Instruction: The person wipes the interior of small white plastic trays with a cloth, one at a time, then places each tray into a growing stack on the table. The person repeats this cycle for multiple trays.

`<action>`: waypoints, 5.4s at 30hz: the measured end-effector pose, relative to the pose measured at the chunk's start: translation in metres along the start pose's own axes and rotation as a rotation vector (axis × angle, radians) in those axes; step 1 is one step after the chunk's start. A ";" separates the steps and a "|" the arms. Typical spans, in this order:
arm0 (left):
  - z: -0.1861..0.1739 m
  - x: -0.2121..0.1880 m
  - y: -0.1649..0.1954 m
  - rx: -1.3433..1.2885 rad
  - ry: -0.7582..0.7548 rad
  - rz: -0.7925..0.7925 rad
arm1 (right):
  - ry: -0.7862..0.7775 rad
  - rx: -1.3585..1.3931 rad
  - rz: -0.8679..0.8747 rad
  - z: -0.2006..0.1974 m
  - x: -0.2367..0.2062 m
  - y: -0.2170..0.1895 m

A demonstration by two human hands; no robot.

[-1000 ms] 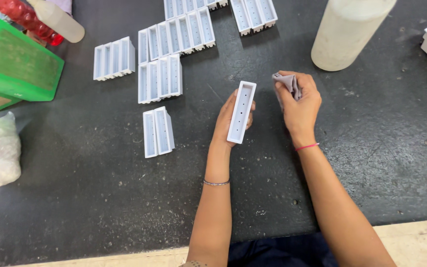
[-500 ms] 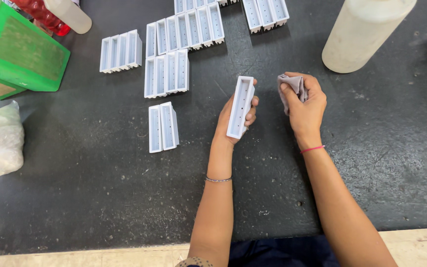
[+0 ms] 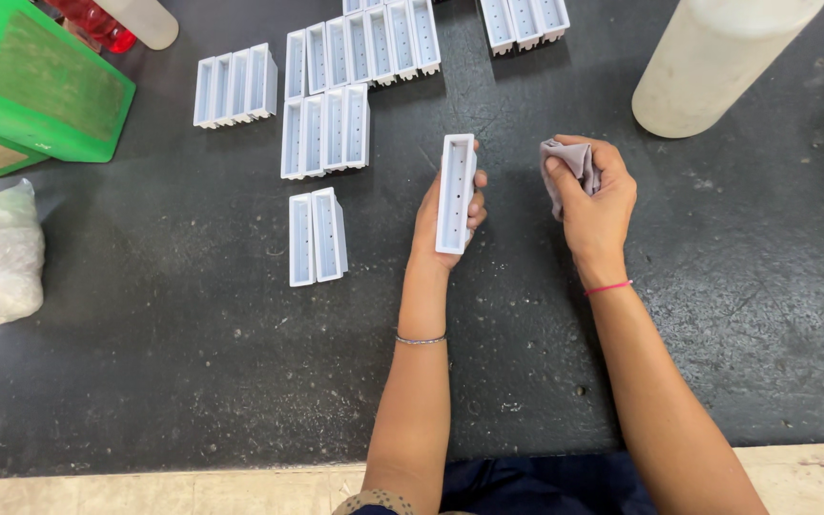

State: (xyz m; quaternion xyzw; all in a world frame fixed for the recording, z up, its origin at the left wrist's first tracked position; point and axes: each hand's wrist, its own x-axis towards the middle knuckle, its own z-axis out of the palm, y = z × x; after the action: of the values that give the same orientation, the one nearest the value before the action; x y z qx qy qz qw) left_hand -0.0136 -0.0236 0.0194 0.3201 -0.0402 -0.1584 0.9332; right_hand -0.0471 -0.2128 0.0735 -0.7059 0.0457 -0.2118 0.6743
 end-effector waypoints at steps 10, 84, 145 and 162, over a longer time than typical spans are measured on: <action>0.009 -0.004 0.006 -0.008 0.013 0.019 | -0.010 -0.006 -0.001 0.001 -0.001 -0.004; 0.000 0.006 -0.004 0.047 0.175 0.081 | -0.055 -0.013 -0.029 0.003 -0.004 -0.003; 0.002 0.012 -0.009 0.277 0.328 0.275 | -0.540 -0.327 -0.330 0.032 -0.042 -0.043; 0.000 0.015 -0.009 0.269 0.374 0.236 | -0.587 -0.360 -0.403 0.028 -0.038 -0.045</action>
State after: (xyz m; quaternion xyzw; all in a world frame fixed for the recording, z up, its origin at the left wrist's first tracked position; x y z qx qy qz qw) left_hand -0.0017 -0.0354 0.0135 0.4580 0.0754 0.0203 0.8855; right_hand -0.0816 -0.1697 0.1083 -0.8381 -0.2520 -0.1180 0.4692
